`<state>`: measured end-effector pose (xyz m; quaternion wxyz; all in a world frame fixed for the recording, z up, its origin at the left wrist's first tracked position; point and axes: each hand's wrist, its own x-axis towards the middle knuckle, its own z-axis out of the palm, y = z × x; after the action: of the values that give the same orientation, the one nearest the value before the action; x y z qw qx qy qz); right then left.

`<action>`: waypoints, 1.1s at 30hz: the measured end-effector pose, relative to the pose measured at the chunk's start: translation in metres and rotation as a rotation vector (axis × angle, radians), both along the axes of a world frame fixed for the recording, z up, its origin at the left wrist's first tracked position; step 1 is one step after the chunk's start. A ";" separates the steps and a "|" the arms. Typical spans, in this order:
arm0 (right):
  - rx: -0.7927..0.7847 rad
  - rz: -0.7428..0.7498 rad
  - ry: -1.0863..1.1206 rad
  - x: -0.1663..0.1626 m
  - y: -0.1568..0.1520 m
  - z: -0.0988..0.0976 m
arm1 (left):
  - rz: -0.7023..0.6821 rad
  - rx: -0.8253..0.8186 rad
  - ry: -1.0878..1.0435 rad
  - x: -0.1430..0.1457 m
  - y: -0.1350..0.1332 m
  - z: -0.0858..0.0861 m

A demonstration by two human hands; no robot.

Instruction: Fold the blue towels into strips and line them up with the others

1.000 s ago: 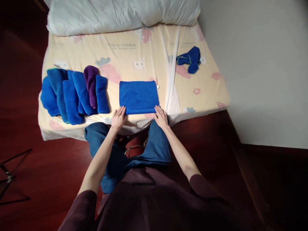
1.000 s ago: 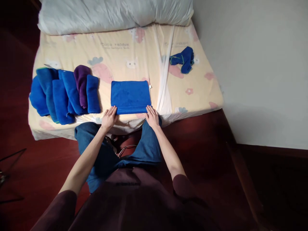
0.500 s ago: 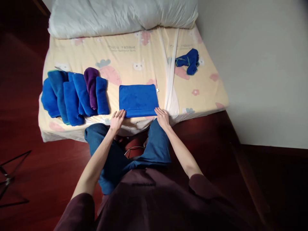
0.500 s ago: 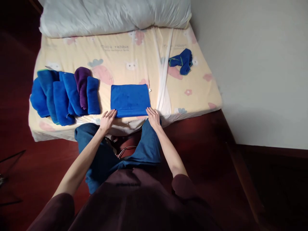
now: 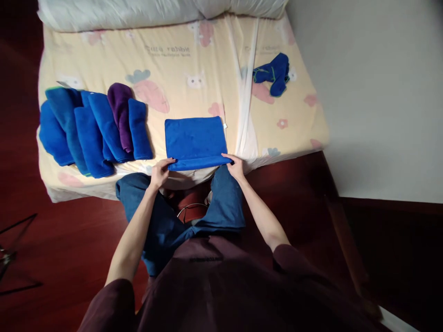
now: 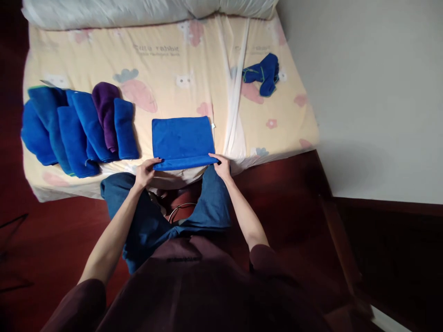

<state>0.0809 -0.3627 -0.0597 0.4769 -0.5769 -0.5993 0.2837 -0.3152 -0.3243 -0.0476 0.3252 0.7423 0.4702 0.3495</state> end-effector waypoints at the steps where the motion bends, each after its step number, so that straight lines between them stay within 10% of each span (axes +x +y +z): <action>1: 0.003 -0.002 0.009 0.000 0.000 0.000 | 0.009 0.002 -0.037 0.002 -0.001 0.001; 33: -0.093 -0.310 0.083 -0.002 0.019 -0.016 | 0.372 -0.109 0.031 0.015 -0.001 0.004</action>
<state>0.0793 -0.3433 -0.0758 0.5121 -0.6717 -0.4690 0.2580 -0.3000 -0.3255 -0.0435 0.2874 0.6290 0.6226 0.3662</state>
